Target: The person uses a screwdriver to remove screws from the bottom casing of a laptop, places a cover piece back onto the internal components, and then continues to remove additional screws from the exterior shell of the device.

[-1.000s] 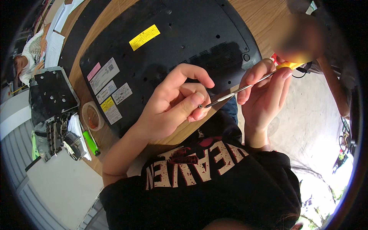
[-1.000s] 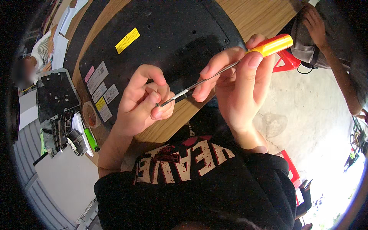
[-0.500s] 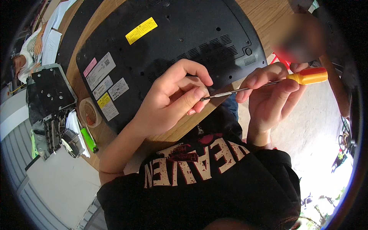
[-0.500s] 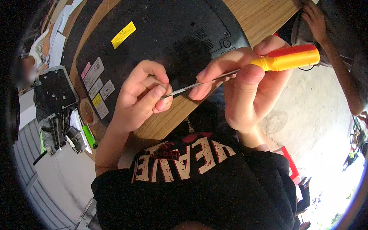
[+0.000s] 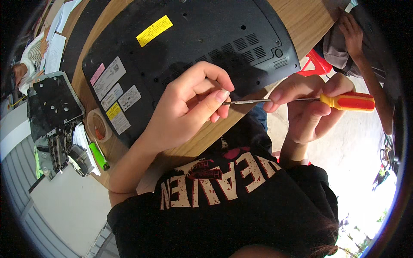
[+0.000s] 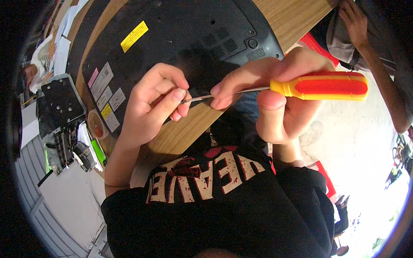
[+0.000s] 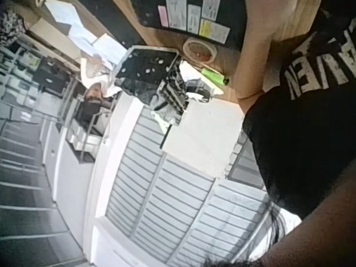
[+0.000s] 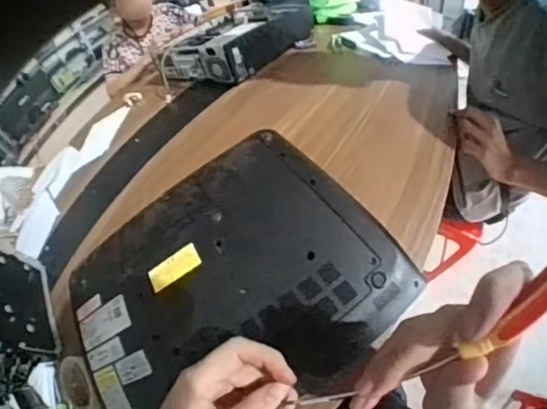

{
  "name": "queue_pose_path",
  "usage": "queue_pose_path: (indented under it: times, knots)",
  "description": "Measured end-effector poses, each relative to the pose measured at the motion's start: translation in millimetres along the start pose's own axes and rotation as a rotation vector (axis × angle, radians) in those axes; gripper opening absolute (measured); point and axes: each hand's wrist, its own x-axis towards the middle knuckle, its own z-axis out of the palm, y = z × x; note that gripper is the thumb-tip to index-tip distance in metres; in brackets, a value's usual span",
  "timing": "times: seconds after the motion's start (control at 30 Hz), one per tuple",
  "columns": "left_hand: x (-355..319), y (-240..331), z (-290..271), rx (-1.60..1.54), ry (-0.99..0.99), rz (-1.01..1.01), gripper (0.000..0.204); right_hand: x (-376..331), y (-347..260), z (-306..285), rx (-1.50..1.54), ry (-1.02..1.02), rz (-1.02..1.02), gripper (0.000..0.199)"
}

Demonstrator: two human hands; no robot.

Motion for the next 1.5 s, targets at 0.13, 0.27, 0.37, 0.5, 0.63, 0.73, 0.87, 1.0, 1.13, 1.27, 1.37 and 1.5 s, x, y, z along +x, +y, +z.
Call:
queue_pose_path:
  times: [0.13,0.27,0.37,0.5,0.63,0.73,0.87,1.0,1.13,1.27,1.37,1.5]
  knots:
    - [2.0,4.3,-1.1,0.103,-0.027,0.013,0.009,-2.0,3.0,0.4,0.031,0.008,-0.051,0.028]
    - [2.9,7.7,-2.6,0.090,-0.044,-0.064,0.014,-1.6,6.6,-1.7,0.035,0.009,-0.057,0.029]
    - [4.4,4.6,-2.7,0.024,-0.052,-0.068,0.017,-1.9,7.4,-1.8,0.075,0.061,-0.043,0.030]
    - [8.7,1.1,-6.3,-0.003,-0.037,-0.061,0.017,-2.5,11.2,-14.9,0.194,0.161,-0.090,0.032]
    - [8.9,3.1,3.0,0.431,0.086,0.130,0.012,7.2,13.3,-53.8,0.165,0.255,-0.142,0.037]
    - [19.9,-6.5,9.4,0.855,0.042,0.575,0.029,20.0,16.5,-71.6,0.234,0.473,-0.197,0.032]
    - [26.4,-12.1,20.6,1.129,0.031,0.588,0.038,37.8,18.8,-68.3,-0.589,0.405,-0.290,0.039]
    - [30.8,-21.4,20.4,1.217,0.062,0.547,0.042,48.3,35.1,-67.9,-0.656,0.235,-0.431,0.035]
    - [31.1,-22.2,22.3,1.258,0.084,0.541,0.042,52.0,51.3,-66.4,-0.552,0.197,-0.481,0.046]
    - [32.4,-21.7,22.6,1.258,0.086,0.549,0.040,54.7,58.2,-61.0,-0.536,0.217,-0.514,0.057]
    - [32.1,-22.6,21.9,1.240,0.096,0.540,0.040,61.2,55.4,-51.0,-0.527,0.174,-0.479,0.058]
    - [32.7,-24.3,21.2,1.202,0.108,0.550,0.039,66.6,56.9,-45.5,-0.501,0.168,-0.497,0.058]
